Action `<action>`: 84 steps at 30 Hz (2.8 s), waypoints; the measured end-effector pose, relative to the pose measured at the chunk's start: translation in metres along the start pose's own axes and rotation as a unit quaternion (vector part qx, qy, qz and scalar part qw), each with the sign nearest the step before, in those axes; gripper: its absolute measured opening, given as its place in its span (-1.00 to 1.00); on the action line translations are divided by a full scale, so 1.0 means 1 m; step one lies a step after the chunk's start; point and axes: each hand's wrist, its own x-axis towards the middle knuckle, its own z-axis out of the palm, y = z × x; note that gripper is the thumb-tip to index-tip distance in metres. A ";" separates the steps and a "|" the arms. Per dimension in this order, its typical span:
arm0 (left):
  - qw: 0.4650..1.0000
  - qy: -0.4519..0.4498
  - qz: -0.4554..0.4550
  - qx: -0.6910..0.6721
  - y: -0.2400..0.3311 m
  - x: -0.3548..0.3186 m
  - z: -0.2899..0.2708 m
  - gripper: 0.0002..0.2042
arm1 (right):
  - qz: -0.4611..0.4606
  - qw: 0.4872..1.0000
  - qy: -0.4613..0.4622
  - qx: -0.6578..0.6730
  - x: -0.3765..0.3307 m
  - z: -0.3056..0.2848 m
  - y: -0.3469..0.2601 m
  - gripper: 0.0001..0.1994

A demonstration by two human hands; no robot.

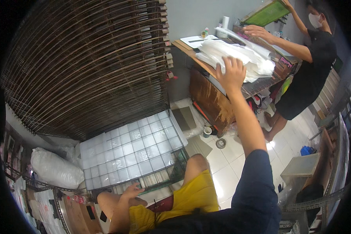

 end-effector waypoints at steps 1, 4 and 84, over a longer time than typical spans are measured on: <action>1.000 0.004 0.004 -0.003 -0.006 0.002 0.002 -0.21 | -0.020 1.000 0.014 -0.016 0.019 0.007 -0.001 -0.66; 1.000 -0.005 -0.023 0.005 -0.007 0.004 0.002 -0.21 | -0.070 0.988 -0.016 -0.138 0.053 0.039 0.009 -0.44; 0.530 0.642 -0.072 -0.550 -0.467 -0.011 -0.245 -0.58 | 0.134 0.413 -0.672 0.600 -0.465 0.012 -0.680 -0.84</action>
